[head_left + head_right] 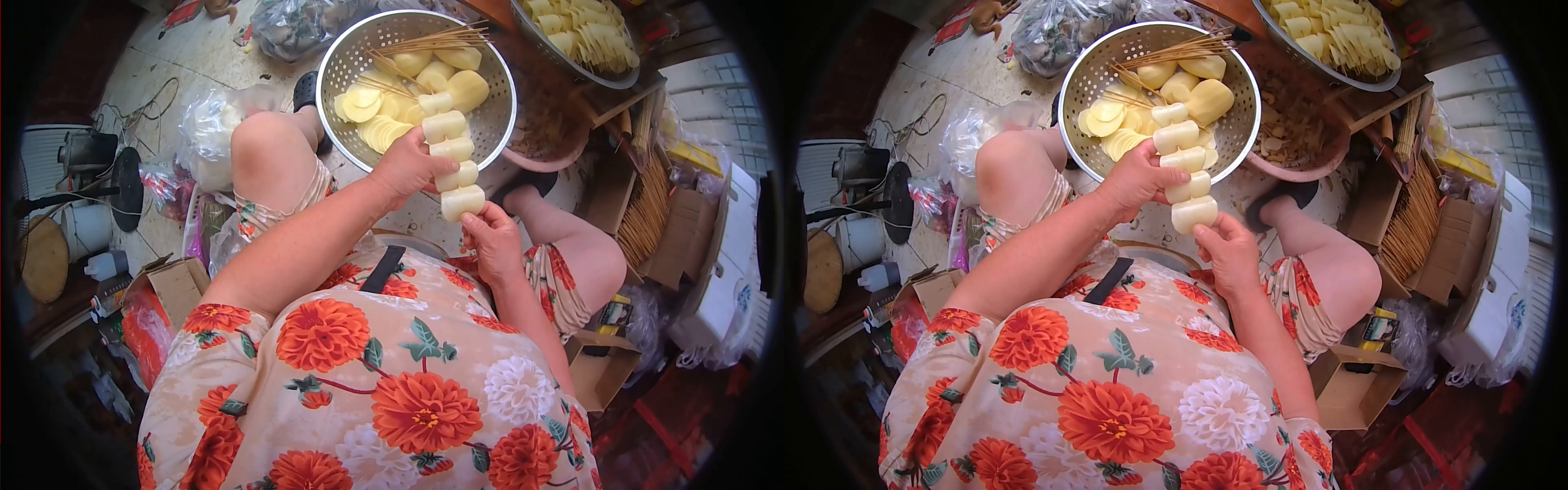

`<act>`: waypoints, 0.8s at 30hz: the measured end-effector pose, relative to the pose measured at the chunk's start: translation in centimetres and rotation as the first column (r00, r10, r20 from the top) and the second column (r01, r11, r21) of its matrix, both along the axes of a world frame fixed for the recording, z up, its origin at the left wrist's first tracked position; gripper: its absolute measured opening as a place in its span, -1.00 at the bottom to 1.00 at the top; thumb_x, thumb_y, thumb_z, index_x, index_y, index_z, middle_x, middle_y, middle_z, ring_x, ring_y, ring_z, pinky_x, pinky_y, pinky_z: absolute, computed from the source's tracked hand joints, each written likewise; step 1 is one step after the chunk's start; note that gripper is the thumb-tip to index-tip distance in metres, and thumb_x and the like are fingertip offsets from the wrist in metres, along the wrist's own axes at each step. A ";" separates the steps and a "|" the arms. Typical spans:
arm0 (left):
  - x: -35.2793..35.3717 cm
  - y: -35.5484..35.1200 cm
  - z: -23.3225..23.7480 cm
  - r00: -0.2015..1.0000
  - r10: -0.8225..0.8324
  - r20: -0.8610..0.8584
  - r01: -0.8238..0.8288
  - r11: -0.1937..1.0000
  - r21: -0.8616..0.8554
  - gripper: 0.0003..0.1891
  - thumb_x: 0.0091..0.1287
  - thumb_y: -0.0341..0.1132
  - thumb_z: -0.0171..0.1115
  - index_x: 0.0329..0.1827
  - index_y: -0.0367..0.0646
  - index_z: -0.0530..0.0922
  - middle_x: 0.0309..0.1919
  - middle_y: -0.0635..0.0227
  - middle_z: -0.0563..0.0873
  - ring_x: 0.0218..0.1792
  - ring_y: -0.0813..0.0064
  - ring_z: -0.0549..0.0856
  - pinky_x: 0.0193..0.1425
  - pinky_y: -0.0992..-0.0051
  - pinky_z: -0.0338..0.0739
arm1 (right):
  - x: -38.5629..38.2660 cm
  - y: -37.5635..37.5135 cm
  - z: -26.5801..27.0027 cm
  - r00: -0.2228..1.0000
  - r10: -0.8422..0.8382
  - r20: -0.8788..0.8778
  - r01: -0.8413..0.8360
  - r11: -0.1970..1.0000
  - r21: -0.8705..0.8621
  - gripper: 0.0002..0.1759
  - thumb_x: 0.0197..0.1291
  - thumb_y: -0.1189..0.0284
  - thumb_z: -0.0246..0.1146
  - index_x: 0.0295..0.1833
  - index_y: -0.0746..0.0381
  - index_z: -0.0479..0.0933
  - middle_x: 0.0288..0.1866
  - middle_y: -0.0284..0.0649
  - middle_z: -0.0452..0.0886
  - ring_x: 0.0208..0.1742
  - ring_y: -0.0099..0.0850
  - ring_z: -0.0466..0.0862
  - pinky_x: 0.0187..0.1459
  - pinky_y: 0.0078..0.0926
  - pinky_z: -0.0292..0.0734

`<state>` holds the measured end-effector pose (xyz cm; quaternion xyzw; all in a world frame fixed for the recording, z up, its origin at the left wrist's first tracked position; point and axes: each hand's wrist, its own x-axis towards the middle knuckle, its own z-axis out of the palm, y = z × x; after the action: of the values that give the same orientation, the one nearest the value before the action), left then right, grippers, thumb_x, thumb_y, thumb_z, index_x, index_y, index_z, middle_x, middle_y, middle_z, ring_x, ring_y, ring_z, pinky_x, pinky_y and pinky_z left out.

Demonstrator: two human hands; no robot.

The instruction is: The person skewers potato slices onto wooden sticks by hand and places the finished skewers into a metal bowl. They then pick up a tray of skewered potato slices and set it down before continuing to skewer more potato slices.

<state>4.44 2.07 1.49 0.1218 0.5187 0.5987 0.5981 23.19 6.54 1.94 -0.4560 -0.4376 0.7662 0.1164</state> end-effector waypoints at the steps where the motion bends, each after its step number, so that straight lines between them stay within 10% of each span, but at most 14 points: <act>1: -0.3 0.1 0.9 1.000 -0.008 -0.013 0.007 0.998 -0.057 -0.52 0.18 -0.45 0.24 0.19 -0.18 0.35 -0.04 0.27 0.63 -0.10 0.35 0.69 -0.19 0.37 0.67 | 0.0 0.0 -0.1 1.000 -0.009 -0.014 0.008 1.000 -0.008 -0.77 0.13 0.49 0.29 -0.09 0.30 0.54 -0.45 -0.42 0.52 -0.52 -0.68 0.38 -0.47 -0.75 0.30; 9: -5.4 1.4 0.0 0.957 0.287 -0.031 -0.288 0.944 -0.163 -0.64 0.32 -0.21 0.17 0.09 -0.18 0.41 -0.07 0.26 0.60 -0.16 0.37 0.67 -0.12 0.39 0.63 | 0.2 0.0 -0.2 0.997 0.042 -0.063 -0.045 0.998 -0.037 -0.78 0.14 0.50 0.28 -0.09 0.31 0.54 -0.45 -0.41 0.53 -0.52 -0.68 0.39 -0.48 -0.75 0.29; 24: -5.1 1.9 -0.6 0.967 0.255 -0.023 -0.255 0.946 -0.200 -0.68 0.31 -0.24 0.17 0.05 -0.20 0.45 -0.13 0.22 0.62 -0.23 0.37 0.67 -0.16 0.39 0.63 | 0.4 0.3 -0.1 0.997 0.039 -0.061 -0.043 0.997 -0.067 -0.78 0.14 0.51 0.29 -0.08 0.30 0.55 -0.43 -0.40 0.53 -0.51 -0.68 0.40 -0.46 -0.74 0.31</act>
<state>-0.62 3.93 0.94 -0.0085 0.5869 0.6156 0.5258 23.63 6.81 1.85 -0.4274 -0.4169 0.7962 0.0981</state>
